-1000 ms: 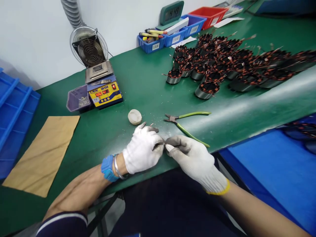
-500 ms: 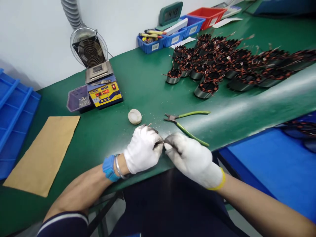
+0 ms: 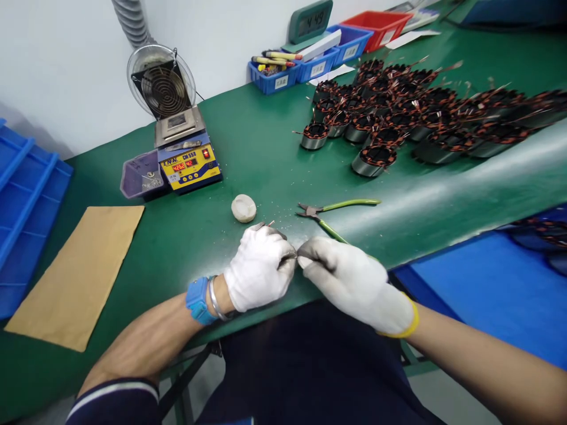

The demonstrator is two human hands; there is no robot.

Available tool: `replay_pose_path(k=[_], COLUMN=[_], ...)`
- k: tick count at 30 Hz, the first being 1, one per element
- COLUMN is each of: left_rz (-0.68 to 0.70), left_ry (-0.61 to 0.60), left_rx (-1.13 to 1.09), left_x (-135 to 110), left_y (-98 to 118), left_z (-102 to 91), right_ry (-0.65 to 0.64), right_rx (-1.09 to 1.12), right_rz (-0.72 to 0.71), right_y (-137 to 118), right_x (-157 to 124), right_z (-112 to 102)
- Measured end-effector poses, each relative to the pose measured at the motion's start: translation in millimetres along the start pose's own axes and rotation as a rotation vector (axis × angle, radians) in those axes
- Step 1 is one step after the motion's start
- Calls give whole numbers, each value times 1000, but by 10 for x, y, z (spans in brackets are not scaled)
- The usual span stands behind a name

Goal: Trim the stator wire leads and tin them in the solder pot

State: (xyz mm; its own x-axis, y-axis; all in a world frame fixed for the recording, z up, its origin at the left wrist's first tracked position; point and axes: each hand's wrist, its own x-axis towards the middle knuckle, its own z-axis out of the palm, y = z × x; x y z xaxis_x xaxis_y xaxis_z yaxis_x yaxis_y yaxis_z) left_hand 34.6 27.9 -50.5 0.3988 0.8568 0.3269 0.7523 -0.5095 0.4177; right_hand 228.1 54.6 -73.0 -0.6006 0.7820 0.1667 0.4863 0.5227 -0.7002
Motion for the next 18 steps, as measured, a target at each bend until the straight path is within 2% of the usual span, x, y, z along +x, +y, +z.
replay_pose_path(k=[2,3,4,5,7,9,10,11,12,16,17,18], left_rz=[21,25,25,25,24,24,24,23,22,26,27,27], left_ry=[29,38,37,33,23,12,9,12,11,2,-4,-5], left_rx=[3,2,1,-2,-5,-3,-3,-3,-3,3,2,0], left_x=[-6,-7,-7,-5,1,6,8,8,7,-4,-6,-7], left_y=[-8,-10,-11,-11,-8,-7,-7,-9,-11,-16,-15,-13], left_z=[12,16,17,17,12,5,2,1,2,14,17,18], right_ry=[-110,-125,-97,-39,77,103,91,77,53,-208,-259,-256], right_rx=[257,268,193,53,-265,-450,-472,-449,-366,313,400,391], right_rz=[239,277,240,142,-182,-480,-550,-534,-445,183,257,259], right_y=[-39,-45,-39,-22,29,74,84,84,74,5,-2,1], right_x=[0,-4,-10,-14,-14,5,20,37,55,101,101,95], right_z=[39,38,21,-9,-88,-154,-170,-170,-157,-61,-53,-57])
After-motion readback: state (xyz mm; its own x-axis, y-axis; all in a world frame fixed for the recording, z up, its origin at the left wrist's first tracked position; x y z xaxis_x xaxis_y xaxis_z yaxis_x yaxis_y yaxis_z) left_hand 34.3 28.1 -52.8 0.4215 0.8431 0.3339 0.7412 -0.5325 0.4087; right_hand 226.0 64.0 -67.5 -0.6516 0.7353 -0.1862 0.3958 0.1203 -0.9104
